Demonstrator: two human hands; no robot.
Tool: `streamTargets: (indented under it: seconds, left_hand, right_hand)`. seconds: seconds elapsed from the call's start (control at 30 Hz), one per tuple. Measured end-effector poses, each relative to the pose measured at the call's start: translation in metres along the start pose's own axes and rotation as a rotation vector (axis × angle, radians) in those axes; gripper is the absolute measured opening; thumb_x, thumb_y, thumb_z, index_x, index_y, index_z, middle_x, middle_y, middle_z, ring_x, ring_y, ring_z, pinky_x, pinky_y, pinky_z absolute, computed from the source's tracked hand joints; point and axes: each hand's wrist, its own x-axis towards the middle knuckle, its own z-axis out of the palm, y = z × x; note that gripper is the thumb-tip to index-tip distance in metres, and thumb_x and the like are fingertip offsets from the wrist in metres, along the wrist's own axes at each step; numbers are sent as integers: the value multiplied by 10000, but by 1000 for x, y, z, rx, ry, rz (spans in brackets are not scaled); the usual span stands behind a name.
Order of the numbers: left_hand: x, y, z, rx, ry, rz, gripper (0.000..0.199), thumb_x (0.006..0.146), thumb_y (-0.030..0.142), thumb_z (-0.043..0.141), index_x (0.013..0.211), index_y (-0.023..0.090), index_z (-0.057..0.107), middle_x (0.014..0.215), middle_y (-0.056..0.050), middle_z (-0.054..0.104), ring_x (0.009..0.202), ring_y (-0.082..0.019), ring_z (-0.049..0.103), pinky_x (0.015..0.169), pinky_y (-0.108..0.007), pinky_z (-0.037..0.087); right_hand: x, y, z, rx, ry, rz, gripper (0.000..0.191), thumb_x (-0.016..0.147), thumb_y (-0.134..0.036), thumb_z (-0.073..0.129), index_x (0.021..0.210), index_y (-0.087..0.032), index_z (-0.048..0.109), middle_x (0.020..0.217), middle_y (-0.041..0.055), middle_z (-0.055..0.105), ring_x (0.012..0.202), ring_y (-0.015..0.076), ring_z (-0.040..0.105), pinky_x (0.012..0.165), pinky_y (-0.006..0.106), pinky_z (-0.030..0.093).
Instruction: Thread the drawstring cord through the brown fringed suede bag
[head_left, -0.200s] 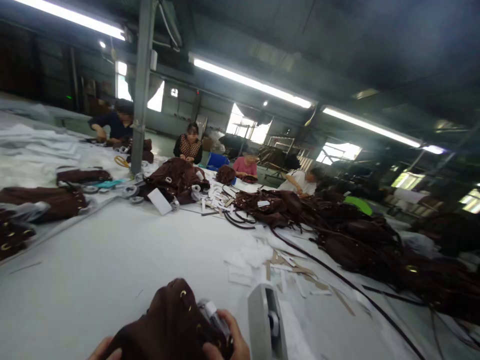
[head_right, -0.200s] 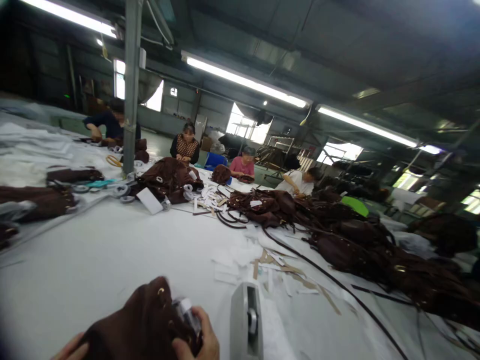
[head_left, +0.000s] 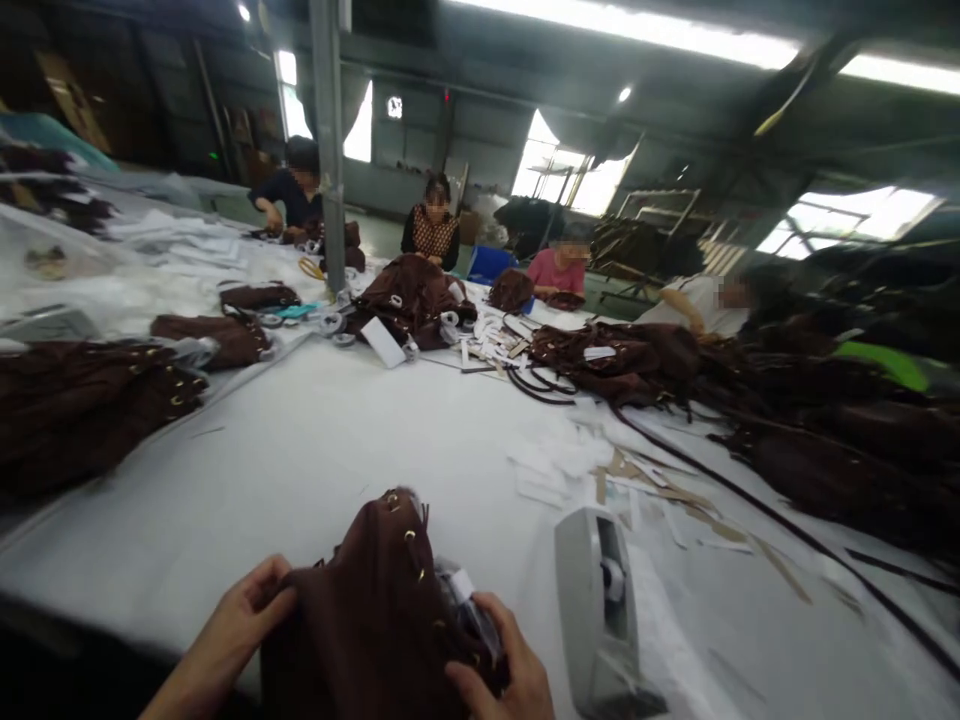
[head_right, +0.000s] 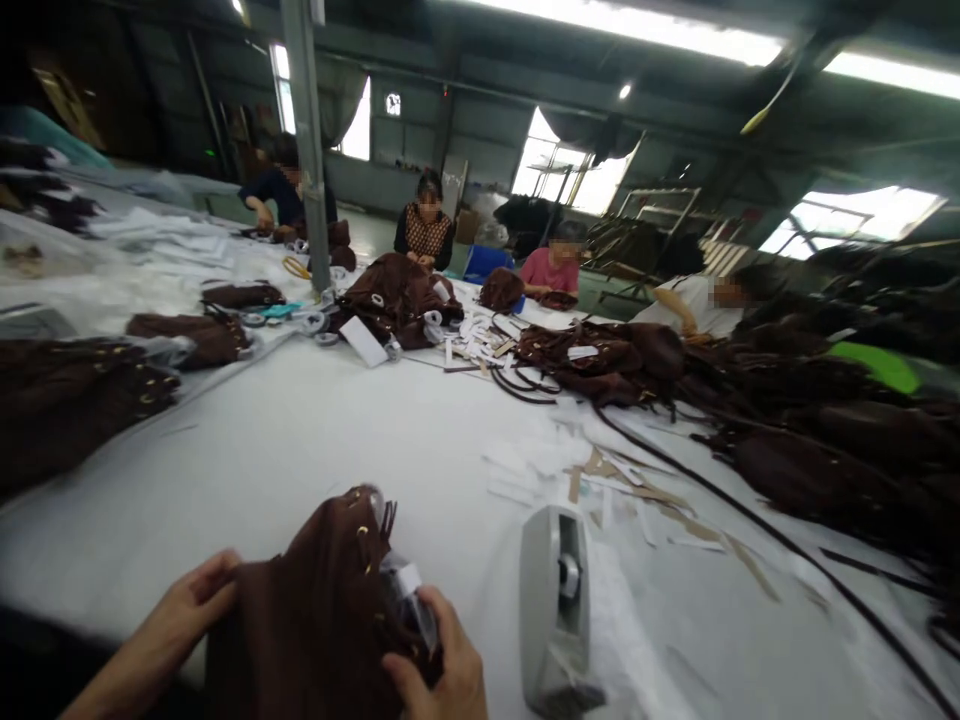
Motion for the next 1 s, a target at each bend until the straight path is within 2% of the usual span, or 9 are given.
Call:
streamTargets:
  seconds: [0.1, 0.2, 0.3, 0.43, 0.53, 0.6, 0.73, 0.8, 1.0]
  left_hand:
    - [-17, 3, -19, 37, 40, -65, 417, 714, 537, 693, 693, 189, 464, 610, 59, 539, 573, -111, 503, 534, -190, 407]
    - [-24, -1, -30, -5, 111, -142, 456, 669, 569, 709, 696, 200, 442, 581, 75, 524, 530, -111, 492, 515, -202, 403]
    - [-22, -5, -37, -8, 124, -142, 444, 654, 561, 721, 704, 198, 471, 587, 67, 552, 539, -126, 520, 525, -218, 426]
    - [-22, 10, -49, 138, 166, -60, 385, 666, 517, 732, 817, 193, 588, 847, -20, 681, 859, -229, 639, 727, -273, 517]
    - [-33, 36, -46, 352, 333, 83, 437, 657, 490, 743, 1006, 249, 638, 1256, -36, 605, 1237, -289, 478, 1076, -355, 346]
    - [-42, 53, -31, 437, 315, 140, 499, 655, 474, 745, 1107, 294, 635, 1343, 0, 548, 1309, -295, 397, 1148, -370, 212]
    - [-48, 69, 22, 353, -42, 140, 779, 562, 364, 835, 1284, 290, 554, 1389, -30, 504, 1311, -356, 379, 1136, -427, 223]
    - [-43, 71, 49, 238, -95, 142, 891, 524, 361, 862, 1334, 272, 503, 1383, -92, 502, 1253, -402, 436, 1112, -491, 235]
    - [-23, 75, 97, -269, -400, 120, 1189, 453, 731, 737, 1456, 313, 253, 1472, -150, 363, 1180, -443, 502, 928, -552, 428]
  right_hand:
    - [-18, 10, 16, 116, -67, 88, 534, 651, -305, 684, 1172, -236, 590, 1108, 59, 675, 1043, 280, 614, 932, 351, 480]
    - [-22, 19, 20, 337, -49, 286, 642, 716, -478, 652, 1278, -221, 478, 1145, 100, 644, 771, 233, 675, 662, 323, 555]
    - [-15, 24, 14, 437, 22, 481, 758, 715, -639, 620, 1304, -194, 449, 1110, 130, 638, 563, 174, 629, 445, 275, 493]
    - [-12, 22, 15, 559, -108, 645, 748, 656, -704, 642, 1174, -169, 580, 865, 81, 677, 683, 215, 651, 486, 276, 509]
    - [-15, 14, 30, 693, -232, 614, 674, 611, -692, 687, 1040, -173, 666, 895, 86, 697, 864, 269, 659, 682, 364, 546]
    - [-13, 8, 40, 759, -226, 570, 663, 578, -641, 741, 1034, -165, 678, 932, 100, 710, 969, 306, 638, 806, 410, 520]
    - [7, -12, 40, 668, -100, 501, 575, 573, -512, 784, 999, -135, 696, 967, 121, 722, 973, 338, 634, 858, 440, 501]
    - [22, -33, 28, 562, -32, 400, 473, 612, -467, 758, 943, -133, 708, 942, 120, 729, 935, 330, 643, 850, 422, 511]
    - [54, -125, -2, 371, -46, 42, 419, 706, -358, 646, 1077, -165, 667, 940, 85, 724, 823, 280, 673, 721, 347, 557]
